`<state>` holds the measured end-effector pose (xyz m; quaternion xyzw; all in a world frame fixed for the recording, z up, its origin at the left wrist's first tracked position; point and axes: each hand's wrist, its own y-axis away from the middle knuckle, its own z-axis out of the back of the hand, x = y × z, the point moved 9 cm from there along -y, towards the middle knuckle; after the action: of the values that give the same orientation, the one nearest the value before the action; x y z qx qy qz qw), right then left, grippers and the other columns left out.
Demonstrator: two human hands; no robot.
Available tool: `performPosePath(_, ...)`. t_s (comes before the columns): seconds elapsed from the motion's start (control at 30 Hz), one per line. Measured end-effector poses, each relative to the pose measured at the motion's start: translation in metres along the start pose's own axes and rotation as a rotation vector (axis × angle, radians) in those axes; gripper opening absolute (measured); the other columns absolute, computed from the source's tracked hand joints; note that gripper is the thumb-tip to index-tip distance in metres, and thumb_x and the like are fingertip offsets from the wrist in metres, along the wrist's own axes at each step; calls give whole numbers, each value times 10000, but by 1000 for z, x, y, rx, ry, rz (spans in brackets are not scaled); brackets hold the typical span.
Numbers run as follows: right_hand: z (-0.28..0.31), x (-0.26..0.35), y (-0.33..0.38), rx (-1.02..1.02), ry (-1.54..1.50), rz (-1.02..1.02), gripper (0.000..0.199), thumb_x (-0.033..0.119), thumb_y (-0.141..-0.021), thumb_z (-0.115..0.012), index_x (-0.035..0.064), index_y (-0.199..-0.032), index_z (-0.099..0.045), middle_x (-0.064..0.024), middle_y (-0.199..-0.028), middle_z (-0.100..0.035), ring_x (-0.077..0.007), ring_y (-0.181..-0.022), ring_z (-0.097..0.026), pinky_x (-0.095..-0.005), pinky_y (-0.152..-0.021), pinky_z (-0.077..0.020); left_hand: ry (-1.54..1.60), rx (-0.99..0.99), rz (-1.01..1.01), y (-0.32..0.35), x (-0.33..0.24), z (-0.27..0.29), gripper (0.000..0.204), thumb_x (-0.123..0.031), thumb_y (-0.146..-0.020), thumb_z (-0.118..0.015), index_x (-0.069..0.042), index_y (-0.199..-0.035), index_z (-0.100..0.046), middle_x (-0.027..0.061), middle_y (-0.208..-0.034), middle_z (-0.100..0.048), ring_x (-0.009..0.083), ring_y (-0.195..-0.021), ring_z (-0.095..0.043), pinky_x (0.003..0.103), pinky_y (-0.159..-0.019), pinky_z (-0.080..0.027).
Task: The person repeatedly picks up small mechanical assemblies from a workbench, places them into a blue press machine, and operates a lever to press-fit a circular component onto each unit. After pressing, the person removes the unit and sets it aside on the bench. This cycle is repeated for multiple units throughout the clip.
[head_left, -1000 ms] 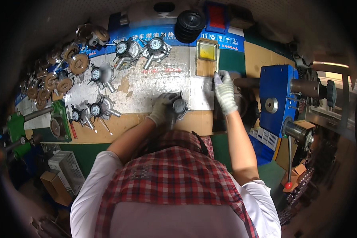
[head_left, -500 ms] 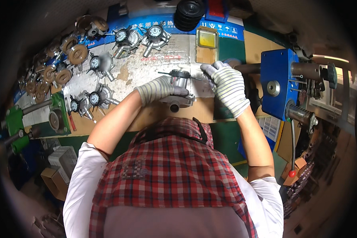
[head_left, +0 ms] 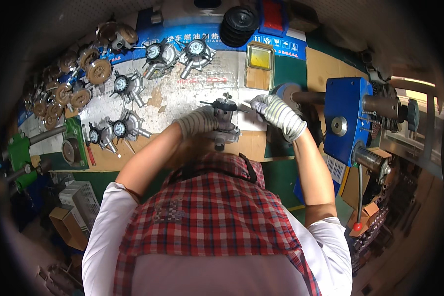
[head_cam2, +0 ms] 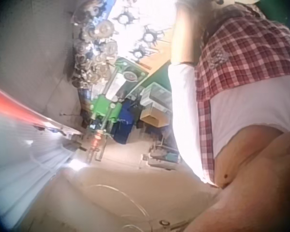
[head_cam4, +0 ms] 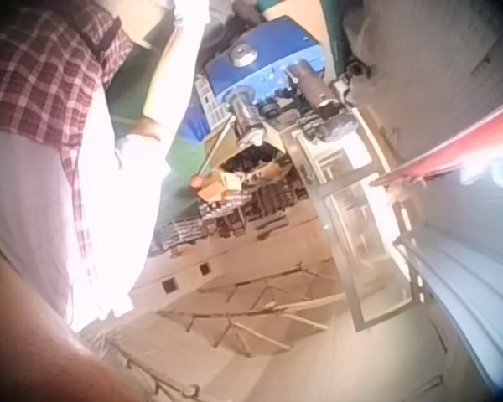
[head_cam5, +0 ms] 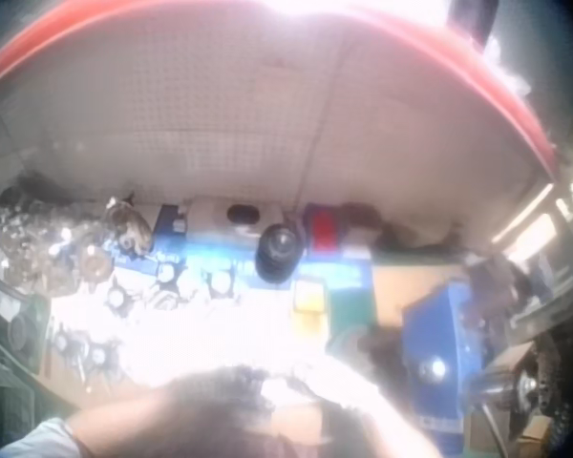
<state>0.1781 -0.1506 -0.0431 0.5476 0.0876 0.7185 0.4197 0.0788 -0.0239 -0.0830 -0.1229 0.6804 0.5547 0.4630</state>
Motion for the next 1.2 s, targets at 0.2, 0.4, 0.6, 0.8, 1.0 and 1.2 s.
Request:
performPosePath(0.2, 33, -29, -49, -302, -36, -77, 319, 295, -930, -520, 14, -919, -670, -93, -706, -640, -173, -640, -578, -331, -642, -476, 181, -67, -12, -16, 44, 7, 375, -283, -750, -798, -21, -971, -644, 69, -890, -696, 151, -853, -640, 297, -785, -517)
performPosePath(0.4, 71, -82, -90, -930, 526, -436, 355, 340, -881, -562, 22, -1032, -607, -178, -1051, -585, -329, -997, -585, -419, -851, -493, 540, -80, 77, 23, 26, 14, 641, -183, -776, -758, -12, -1313, -452, 130, -1170, -616, 213, -1046, -608, 323, -907, -499)
performPosePath(0.6, 79, -39, -97, -1140, 613, -375, 485, 362, -833, -628, 18, -1170, -559, -148, -1176, -540, -311, -1091, -519, -430, -899, -451, 685, -305, -61, 32, 89, 28, 644, -121, -773, -761, -13, -1317, -433, 115, -1146, -618, 222, -1037, -602, 305, -908, -493)
performPosePath(0.8, 85, 136, -118, -1024, 922, 499, 641, 387, -747, -715, 95, -1278, -504, -130, -1181, -587, -278, -1121, -534, -433, -990, -367, 1027, -137, -51, 64, 45, 26, 668, -176, -798, -744, -34, -1363, -418, 101, -1261, -552, 191, -1123, -549, 307, -987, -436)
performPosePath(1.0, 93, 147, -143, -833, 1075, 348, 165, 86, -871, -463, 82, -1012, -551, -122, -863, -655, -271, -828, -647, -419, -728, -494, 184, -568, -215, 61, 57, 57, 578, -207, -793, -755, -14, -1276, -502, 80, -1134, -627, 160, -1052, -566, 307, -954, -448)
performPosePath(1.2, 73, 116, 3, -800, -747, 613, 316, 149, -952, -386, 18, -1232, -455, -143, -986, -642, -230, -1012, -615, -336, -878, -516, -280, -1101, -235, 105, -8, 65, 649, -374, -589, -840, -79, -1119, -606, 101, -1102, -582, 267, -1003, -543, 356, -885, -468)
